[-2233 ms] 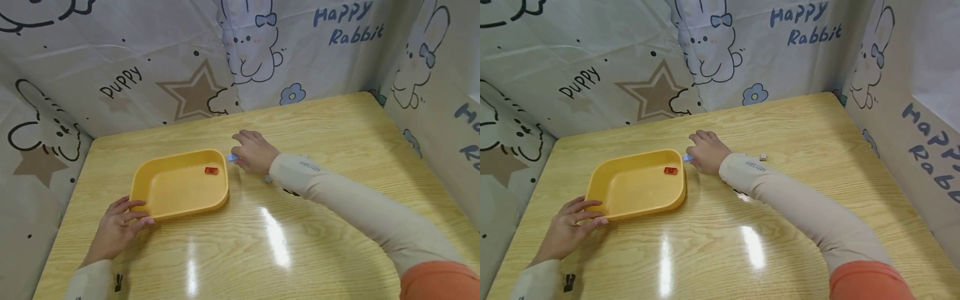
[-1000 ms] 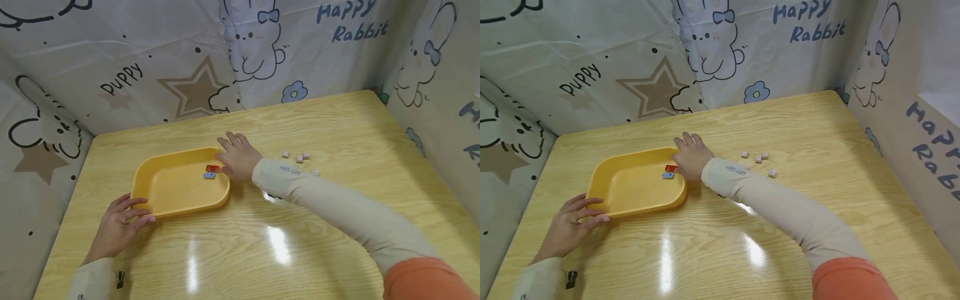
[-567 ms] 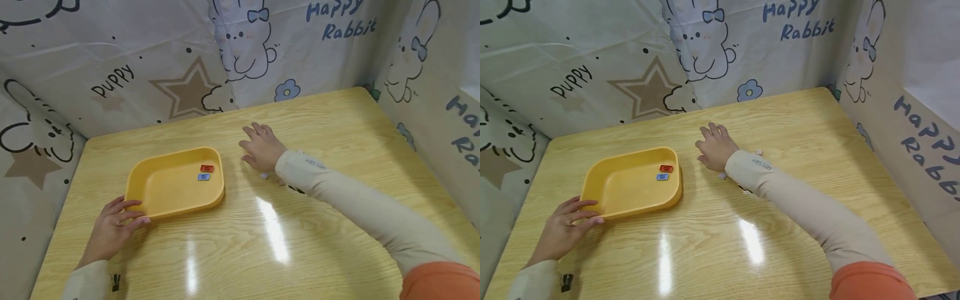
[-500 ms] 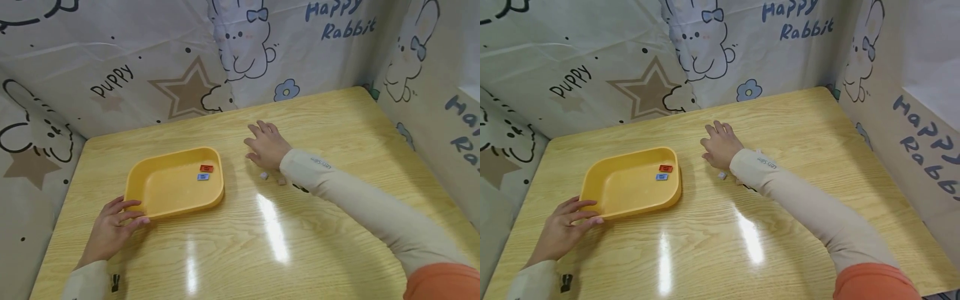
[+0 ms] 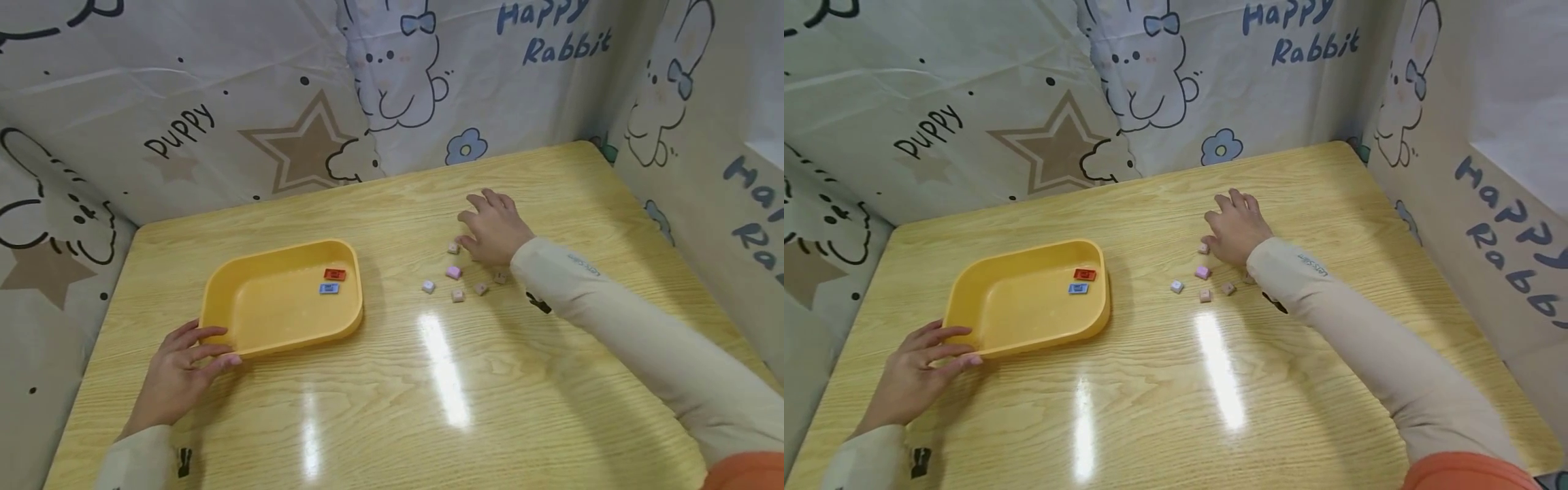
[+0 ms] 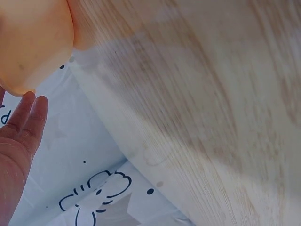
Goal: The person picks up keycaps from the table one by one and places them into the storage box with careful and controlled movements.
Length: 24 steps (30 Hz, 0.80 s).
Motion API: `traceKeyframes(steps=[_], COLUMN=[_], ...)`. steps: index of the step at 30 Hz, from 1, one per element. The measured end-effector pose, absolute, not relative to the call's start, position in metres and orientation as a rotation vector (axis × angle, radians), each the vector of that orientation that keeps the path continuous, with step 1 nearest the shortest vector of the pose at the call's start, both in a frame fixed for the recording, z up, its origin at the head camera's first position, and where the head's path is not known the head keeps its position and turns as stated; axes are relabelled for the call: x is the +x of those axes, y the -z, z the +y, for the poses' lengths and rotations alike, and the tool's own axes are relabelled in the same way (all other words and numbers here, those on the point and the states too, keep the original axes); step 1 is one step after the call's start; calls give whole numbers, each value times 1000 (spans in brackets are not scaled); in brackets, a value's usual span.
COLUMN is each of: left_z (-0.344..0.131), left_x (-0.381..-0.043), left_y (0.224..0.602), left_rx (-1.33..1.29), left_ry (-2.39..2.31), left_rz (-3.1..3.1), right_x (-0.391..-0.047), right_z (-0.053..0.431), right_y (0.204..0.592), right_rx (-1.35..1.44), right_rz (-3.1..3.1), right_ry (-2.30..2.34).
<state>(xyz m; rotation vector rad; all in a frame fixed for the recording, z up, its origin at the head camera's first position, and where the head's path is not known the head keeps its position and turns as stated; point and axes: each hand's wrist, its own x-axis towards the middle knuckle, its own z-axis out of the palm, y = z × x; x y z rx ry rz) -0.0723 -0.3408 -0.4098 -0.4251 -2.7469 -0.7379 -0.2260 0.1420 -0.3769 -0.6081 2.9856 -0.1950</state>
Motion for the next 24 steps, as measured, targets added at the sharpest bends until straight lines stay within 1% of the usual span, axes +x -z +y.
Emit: traceKeyframes(steps=[9,18,24], left_z=[-340,-339,-338], left_x=[-72,-70,-70], left_y=[408,407,405], left_rx=[-375,-402,-396], left_ry=[770,773,788], left_rz=[-2794,-2777,-2792], right_x=[-217,-214,-212], right_z=[167,168,167], right_y=[393,421,427], right_rx=[-544,-606,-607], right_rz=[2989,2977,2992], right_ry=[240,220,212])
